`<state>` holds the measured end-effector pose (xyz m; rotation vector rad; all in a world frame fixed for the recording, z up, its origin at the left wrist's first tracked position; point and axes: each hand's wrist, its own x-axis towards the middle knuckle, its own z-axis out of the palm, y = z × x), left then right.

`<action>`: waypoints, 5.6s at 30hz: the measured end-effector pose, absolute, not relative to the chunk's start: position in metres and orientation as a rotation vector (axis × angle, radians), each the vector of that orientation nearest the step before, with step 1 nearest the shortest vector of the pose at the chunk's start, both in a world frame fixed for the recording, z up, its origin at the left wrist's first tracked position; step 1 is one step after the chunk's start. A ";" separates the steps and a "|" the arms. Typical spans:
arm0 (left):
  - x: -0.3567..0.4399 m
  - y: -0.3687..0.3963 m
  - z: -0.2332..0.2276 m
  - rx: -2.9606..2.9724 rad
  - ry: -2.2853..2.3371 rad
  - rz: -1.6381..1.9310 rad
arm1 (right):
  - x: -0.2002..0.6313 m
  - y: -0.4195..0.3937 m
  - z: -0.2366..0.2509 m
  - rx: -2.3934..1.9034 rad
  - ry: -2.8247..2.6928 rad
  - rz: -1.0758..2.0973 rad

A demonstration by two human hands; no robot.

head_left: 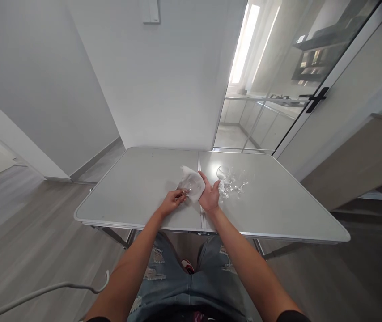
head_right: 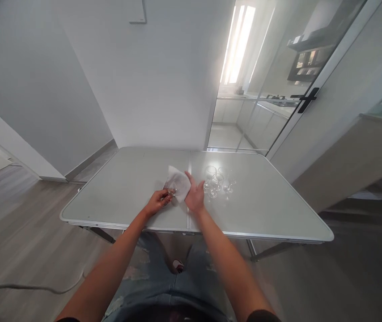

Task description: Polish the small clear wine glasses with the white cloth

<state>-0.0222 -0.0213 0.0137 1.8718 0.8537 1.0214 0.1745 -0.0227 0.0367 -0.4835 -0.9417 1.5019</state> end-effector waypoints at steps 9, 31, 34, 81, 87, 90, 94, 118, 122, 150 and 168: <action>-0.023 -0.023 0.015 1.896 0.865 0.937 | 0.166 -0.025 0.015 -0.730 -1.340 0.939; -0.025 -0.014 0.004 1.837 1.003 1.171 | 0.159 -0.033 0.005 -0.803 -1.971 0.122; -0.024 -0.015 0.007 1.841 1.015 1.238 | 0.159 -0.035 0.004 -0.772 -1.851 0.394; -0.028 -0.014 0.010 1.433 0.701 1.363 | 0.147 -0.010 -0.015 -0.818 -1.365 1.636; -0.028 -0.012 0.006 1.422 0.734 1.430 | 0.152 -0.010 -0.005 -0.851 -1.508 1.353; -0.027 -0.011 0.005 1.425 0.719 1.446 | 0.154 -0.010 -0.004 -0.917 -1.528 1.188; -0.027 -0.010 0.004 1.408 0.696 1.447 | 0.153 -0.008 -0.007 -0.913 -1.484 1.204; -0.026 -0.008 0.000 1.471 0.672 1.410 | 0.152 0.001 -0.019 -0.935 -1.440 1.329; -0.029 -0.008 0.001 1.452 0.717 1.465 | 0.154 -0.001 -0.014 -0.860 -1.520 1.345; -0.025 -0.023 0.018 1.303 0.540 1.329 | 0.156 -0.016 -0.001 -0.765 -1.527 1.658; -0.029 -0.010 0.007 1.392 0.598 1.436 | 0.154 -0.002 -0.017 -0.815 -1.312 1.551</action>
